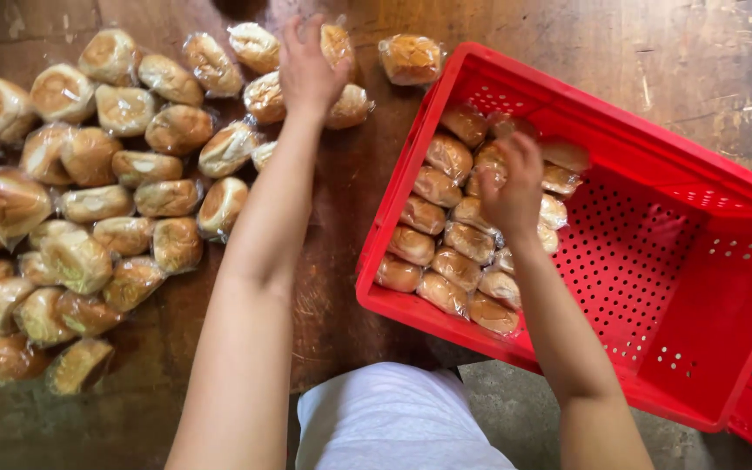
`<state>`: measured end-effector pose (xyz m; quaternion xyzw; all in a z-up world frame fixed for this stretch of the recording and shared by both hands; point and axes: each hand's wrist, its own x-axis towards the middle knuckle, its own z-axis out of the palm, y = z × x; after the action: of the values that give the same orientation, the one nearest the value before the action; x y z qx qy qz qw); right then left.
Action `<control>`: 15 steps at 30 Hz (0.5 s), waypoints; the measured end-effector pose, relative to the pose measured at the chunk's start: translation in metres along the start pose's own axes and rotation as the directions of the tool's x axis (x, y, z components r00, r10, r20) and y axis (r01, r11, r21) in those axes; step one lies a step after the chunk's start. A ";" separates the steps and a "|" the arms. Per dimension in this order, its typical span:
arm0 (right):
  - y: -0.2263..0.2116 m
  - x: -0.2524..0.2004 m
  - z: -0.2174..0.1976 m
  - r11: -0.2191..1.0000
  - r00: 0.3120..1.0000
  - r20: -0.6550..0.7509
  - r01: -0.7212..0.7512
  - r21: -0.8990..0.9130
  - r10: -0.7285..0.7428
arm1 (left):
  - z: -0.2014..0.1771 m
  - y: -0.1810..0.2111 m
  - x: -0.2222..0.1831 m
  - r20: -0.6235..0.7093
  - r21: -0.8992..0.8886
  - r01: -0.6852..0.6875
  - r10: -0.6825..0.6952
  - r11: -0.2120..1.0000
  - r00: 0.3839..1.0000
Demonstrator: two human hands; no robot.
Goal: The person picks up wrapped bread rolls from a wooden table and stacks them into a red plastic crate, organizing them into rows.
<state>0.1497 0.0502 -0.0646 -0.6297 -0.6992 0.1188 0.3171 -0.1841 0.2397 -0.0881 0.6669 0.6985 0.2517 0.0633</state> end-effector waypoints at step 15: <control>-0.107 -0.028 -0.080 0.761 0.997 0.075 -0.074 0.645 0.034 | -0.070 0.156 -0.130 0.046 -0.728 -0.200 0.339 0.656 0.940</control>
<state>0.1111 -0.0141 0.0489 -0.4980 -0.6059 0.3801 0.4904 -0.0599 0.0935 0.0090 0.7057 0.4302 0.4483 0.3404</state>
